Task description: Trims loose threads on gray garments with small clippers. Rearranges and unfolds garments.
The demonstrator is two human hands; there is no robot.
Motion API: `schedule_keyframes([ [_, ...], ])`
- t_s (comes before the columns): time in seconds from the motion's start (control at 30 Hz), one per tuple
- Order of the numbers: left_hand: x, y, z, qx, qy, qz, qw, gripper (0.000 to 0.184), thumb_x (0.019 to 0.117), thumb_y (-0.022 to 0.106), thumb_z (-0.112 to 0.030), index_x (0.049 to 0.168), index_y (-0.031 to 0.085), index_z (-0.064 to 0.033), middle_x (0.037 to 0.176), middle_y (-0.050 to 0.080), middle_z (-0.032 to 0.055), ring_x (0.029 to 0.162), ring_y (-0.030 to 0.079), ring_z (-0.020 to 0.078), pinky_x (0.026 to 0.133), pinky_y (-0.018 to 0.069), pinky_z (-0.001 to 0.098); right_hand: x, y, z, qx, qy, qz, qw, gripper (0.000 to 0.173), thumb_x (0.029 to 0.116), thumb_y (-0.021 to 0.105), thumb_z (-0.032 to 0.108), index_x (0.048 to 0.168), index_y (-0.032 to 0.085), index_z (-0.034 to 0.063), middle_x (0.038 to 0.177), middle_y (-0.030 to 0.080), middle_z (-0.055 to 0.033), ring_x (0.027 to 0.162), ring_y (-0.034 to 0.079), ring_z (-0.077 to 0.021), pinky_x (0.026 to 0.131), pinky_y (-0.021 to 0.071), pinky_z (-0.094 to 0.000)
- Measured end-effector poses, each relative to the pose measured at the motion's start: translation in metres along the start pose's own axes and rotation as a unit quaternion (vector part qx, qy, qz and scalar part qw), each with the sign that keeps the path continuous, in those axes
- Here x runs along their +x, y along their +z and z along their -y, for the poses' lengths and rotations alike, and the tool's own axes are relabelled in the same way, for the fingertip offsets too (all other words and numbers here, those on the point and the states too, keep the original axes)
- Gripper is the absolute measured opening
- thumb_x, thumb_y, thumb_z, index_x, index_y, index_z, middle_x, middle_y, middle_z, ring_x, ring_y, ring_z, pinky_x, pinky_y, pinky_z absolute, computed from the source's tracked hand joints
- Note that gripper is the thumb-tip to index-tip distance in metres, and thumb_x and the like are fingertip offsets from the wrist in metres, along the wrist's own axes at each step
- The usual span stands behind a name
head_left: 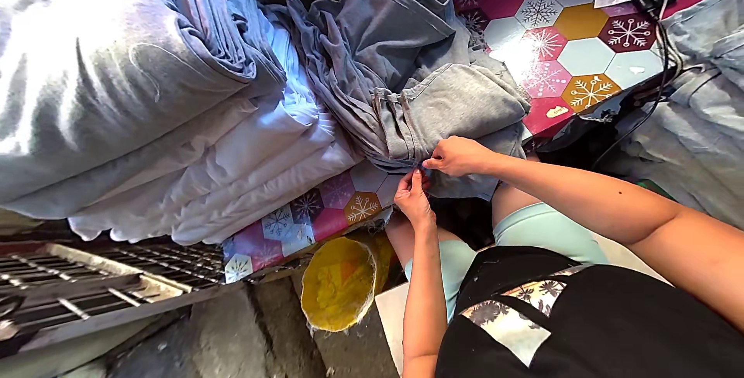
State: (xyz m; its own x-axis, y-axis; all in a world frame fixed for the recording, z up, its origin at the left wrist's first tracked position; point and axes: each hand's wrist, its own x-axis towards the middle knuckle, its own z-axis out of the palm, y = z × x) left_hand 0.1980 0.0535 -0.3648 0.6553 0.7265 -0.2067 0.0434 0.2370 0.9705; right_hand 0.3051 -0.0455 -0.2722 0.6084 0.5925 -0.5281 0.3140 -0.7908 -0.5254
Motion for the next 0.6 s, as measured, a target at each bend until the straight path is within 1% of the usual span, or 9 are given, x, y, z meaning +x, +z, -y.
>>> schedule_keyframes([
  [0.13, 0.001, -0.001, 0.000, 0.012, 0.007, 0.007, 1.000, 0.010, 0.0976, 0.067, -0.003, 0.102, 0.070, 0.0050, 0.083, 0.072, 0.0084, 0.070, 0.069, 0.0092, 0.066, 0.0581, 0.0230, 0.000, -0.012, 0.016, -0.036, 0.021, 0.016, 0.999, 0.050, 0.1057, 0.053, 0.046, 0.090, 0.070, 0.0012, 0.091, 0.067, -0.0186, 0.092, 0.067, -0.0369, 0.077, 0.0501, -0.0600],
  [0.27, 0.002, -0.001, -0.001, 0.022, 0.013, 0.009, 1.000, 0.009, 0.0975, 0.067, -0.003, 0.102, 0.070, 0.0048, 0.081, 0.072, 0.0075, 0.068, 0.068, 0.0089, 0.064, 0.0579, 0.0229, -0.001, -0.018, 0.024, -0.052, 0.028, 0.027, 0.998, 0.048, 0.1057, 0.054, 0.044, 0.093, 0.070, 0.0001, 0.096, 0.067, -0.0202, 0.097, 0.066, -0.0379, 0.079, 0.0498, -0.0611],
  [0.43, 0.004, -0.002, -0.002, 0.036, 0.024, 0.018, 0.999, 0.008, 0.0966, 0.068, -0.003, 0.100, 0.071, 0.0041, 0.081, 0.072, 0.0068, 0.069, 0.068, 0.0080, 0.065, 0.0581, 0.0229, 0.001, -0.019, 0.026, -0.055, 0.025, 0.027, 0.998, 0.047, 0.1062, 0.054, 0.042, 0.091, 0.068, 0.0004, 0.094, 0.067, -0.0190, 0.094, 0.066, -0.0367, 0.078, 0.0495, -0.0595],
  [0.6, 0.005, -0.001, 0.001, 0.044, 0.027, 0.029, 0.998, 0.008, 0.0965, 0.067, -0.002, 0.099, 0.071, 0.0038, 0.082, 0.072, 0.0065, 0.070, 0.068, 0.0079, 0.068, 0.0585, 0.0240, 0.005, -0.020, 0.025, -0.059, 0.023, 0.022, 0.998, 0.044, 0.1057, 0.055, 0.040, 0.092, 0.069, 0.0014, 0.095, 0.067, -0.0185, 0.094, 0.067, -0.0367, 0.078, 0.0499, -0.0597],
])
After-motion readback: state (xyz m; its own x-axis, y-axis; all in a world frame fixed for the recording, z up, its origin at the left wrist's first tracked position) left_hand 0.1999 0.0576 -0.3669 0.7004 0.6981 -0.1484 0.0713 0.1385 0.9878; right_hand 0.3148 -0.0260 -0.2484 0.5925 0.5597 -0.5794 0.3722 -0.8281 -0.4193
